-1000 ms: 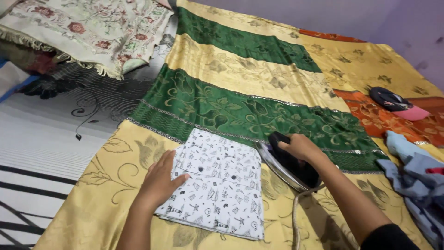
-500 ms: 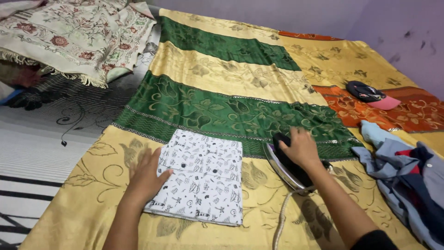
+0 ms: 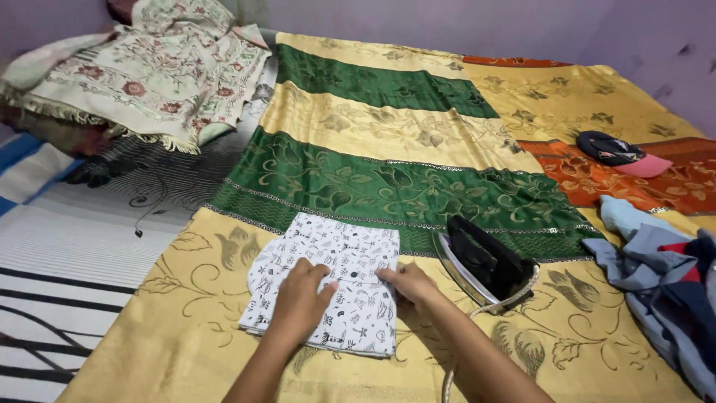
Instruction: Ironing a patterned white shirt on a bed.
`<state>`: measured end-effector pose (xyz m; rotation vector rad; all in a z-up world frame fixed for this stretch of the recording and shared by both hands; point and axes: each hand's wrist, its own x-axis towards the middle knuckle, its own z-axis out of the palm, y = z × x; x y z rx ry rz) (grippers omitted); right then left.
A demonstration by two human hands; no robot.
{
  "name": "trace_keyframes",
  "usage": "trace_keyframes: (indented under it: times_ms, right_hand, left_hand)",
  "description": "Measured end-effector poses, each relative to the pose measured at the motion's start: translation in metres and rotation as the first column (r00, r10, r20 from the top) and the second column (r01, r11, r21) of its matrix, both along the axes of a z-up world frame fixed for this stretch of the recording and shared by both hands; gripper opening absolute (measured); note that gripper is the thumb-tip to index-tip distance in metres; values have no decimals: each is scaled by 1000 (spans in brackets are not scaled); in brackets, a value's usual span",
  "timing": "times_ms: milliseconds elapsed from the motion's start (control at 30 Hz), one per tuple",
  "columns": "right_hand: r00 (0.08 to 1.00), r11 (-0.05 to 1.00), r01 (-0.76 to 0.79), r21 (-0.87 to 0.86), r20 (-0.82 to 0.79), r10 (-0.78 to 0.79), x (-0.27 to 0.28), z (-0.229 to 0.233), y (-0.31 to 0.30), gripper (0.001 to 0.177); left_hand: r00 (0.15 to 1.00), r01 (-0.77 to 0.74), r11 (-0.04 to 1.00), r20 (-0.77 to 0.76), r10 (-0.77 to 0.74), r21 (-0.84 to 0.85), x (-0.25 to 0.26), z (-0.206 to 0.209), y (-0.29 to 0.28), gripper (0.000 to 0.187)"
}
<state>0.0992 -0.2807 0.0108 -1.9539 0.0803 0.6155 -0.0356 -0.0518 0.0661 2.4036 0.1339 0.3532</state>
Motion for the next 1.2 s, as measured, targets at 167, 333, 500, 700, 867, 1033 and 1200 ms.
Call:
trace_keyframes:
  times_ms: [167,333,500,700,867,1033,1200]
  right_hand:
    - [978,931,154,332,-184,-96,-5,17,25,26]
    - [984,839,157,522,-155,-87,-2,39,40,39]
    - [861,928,-232,291,506,56,31,72,44,49]
    - [613,877,-107,-469,663,429,-59,239,62,51]
    - [212,717,46,-695,709,673,-80,156,76,54]
    - [113,597,-64,-800,589,800,-134,89,63,48]
    - [470,624,-407,-667,432,769,-147,90,42,53]
  left_hand:
    - [999,-31,999,-22,32,21,6,-5,-5,37]
    - [994,-65,998,-93,63,-20,31,-32,0,42]
    - [959,-107,594,-240,-149,-797,63,-16,-3,65]
    - [918,155,-106,183,-353,-982,75,73,1,81]
    - [922,163,-239,234,-308,-957,81,20,36,82]
    - [952,-172,-122,-132,-277,-978,55,-31,111,90]
    - [896,-257,391,-369,-246,-884,41,-27,114,46]
